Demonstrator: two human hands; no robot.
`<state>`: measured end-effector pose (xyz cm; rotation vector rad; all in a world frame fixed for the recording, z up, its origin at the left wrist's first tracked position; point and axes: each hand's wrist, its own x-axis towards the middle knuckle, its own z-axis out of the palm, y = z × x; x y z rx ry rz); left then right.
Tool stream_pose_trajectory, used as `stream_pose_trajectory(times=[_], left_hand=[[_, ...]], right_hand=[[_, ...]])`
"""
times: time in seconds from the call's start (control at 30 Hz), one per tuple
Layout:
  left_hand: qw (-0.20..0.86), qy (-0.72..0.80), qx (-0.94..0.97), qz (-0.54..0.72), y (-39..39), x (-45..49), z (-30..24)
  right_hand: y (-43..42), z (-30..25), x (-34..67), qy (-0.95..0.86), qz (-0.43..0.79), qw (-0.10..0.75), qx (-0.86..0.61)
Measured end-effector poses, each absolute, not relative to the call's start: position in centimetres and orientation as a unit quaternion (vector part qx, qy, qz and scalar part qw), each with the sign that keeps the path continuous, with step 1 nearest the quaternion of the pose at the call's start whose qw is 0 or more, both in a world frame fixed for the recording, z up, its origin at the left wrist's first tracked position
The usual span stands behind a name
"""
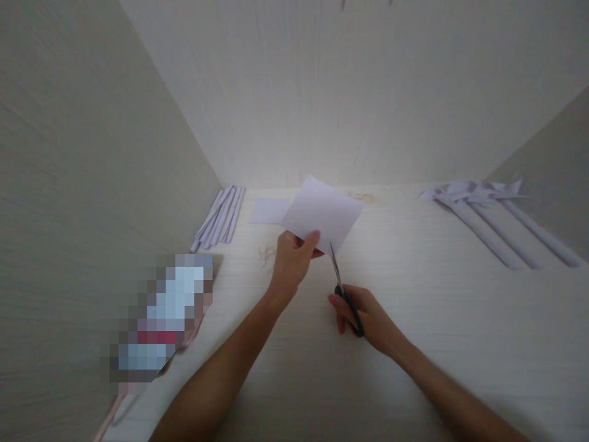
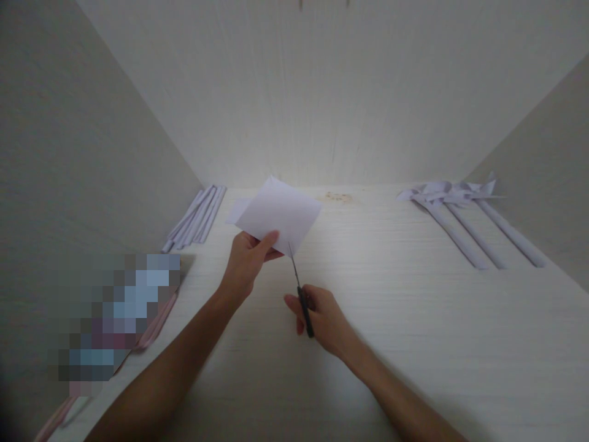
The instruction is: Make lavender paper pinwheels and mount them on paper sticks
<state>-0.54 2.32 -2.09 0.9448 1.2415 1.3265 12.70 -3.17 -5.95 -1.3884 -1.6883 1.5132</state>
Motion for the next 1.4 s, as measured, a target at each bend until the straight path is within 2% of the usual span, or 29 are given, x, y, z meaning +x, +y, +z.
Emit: stream_pose_trajectory(times=[1.4], left_hand=[[0.516,0.526,0.4,0.545,2.26,-0.49,-1.93]], right_hand=[[-3.09,-6.5,12.69,-0.609,0.548,0.233,-0.524]])
